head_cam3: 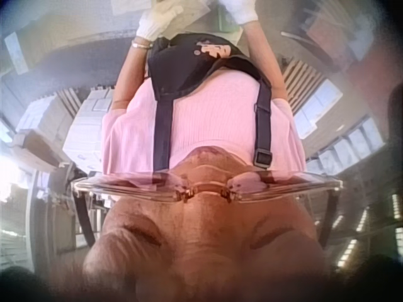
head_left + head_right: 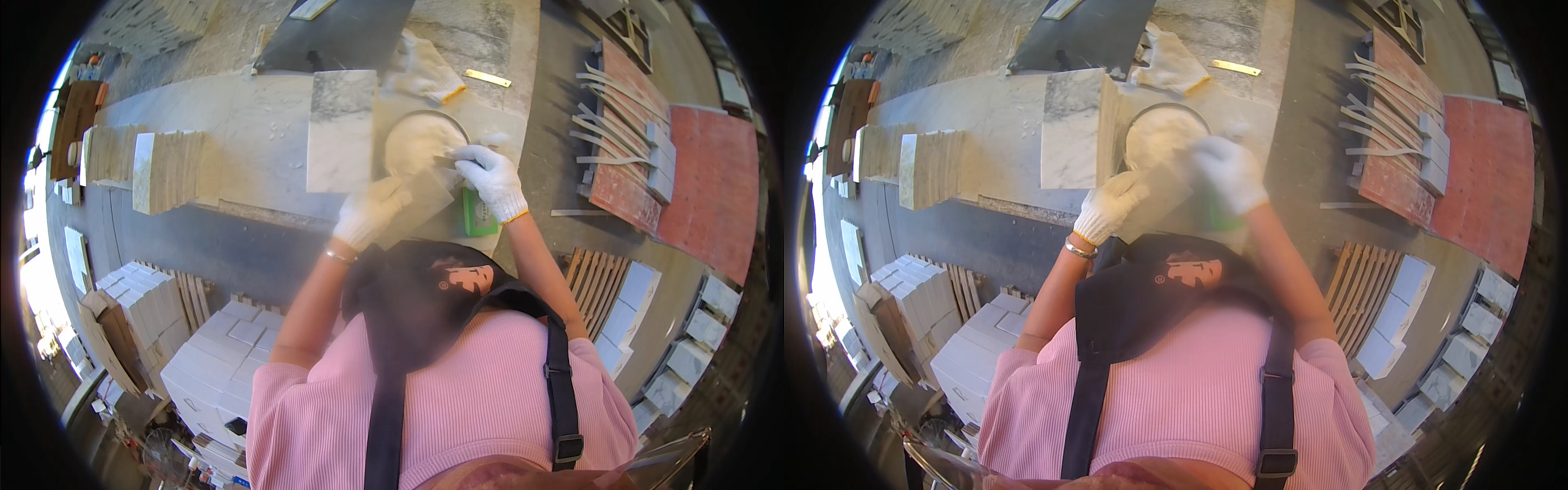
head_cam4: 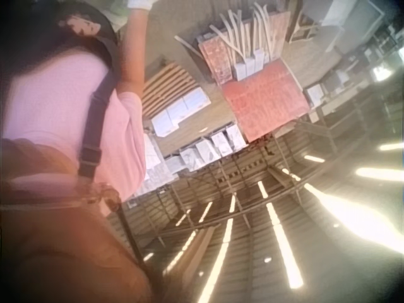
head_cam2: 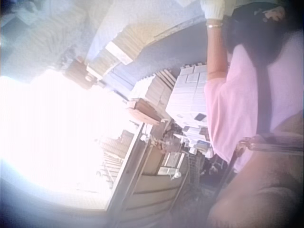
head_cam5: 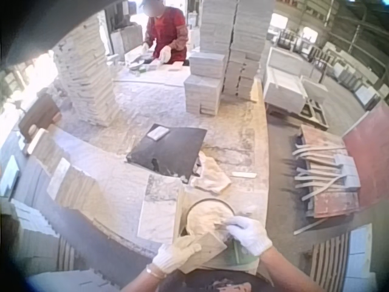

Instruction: The person repeatedly rubs the edges of rectangular stone tiles with a small abrasive block to smooth them. They then use a metal scraper to remove excess material from the tile edges. The person handles multiple tiles one at a time and places them on a workbench.

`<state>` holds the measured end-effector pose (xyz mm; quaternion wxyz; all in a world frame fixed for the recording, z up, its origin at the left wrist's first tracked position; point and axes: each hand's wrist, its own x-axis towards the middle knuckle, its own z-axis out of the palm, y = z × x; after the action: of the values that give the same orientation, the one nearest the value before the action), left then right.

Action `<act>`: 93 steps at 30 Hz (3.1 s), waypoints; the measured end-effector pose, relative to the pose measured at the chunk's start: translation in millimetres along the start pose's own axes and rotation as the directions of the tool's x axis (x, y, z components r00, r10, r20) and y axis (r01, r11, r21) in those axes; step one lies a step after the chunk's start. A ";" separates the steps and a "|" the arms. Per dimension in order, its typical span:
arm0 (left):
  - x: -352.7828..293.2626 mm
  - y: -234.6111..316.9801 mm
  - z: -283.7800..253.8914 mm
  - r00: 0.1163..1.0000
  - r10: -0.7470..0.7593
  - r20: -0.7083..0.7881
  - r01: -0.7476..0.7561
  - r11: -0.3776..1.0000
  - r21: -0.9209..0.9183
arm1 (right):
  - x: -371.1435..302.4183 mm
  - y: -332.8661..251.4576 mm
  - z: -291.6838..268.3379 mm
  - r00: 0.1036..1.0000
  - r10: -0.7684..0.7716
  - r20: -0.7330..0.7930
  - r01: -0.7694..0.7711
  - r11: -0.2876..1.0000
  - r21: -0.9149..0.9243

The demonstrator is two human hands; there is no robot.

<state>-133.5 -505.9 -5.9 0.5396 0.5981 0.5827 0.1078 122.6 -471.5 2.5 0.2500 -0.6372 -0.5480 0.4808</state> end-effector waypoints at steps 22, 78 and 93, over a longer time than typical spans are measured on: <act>1.3 0.0 -0.2 1.000 0.020 0.022 -0.019 0.999 -0.029 | -26.2 -33.8 -9.7 0.948 -0.299 -0.107 0.280 0.946 -0.162; -4.1 -0.8 6.4 0.993 0.113 -0.038 -0.119 0.970 -0.212 | -4.4 12.3 -51.3 0.993 -0.019 -0.115 0.058 0.936 0.348; -9.1 16.8 -0.2 0.983 0.171 -0.061 -0.178 0.974 -0.143 | -47.5 -38.0 -47.8 0.989 -0.113 0.100 0.092 0.976 0.199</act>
<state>-126.6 -508.8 11.7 0.5567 0.6025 0.5312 0.2121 150.6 -495.7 70.5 0.3048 -0.5530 -0.5436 0.5530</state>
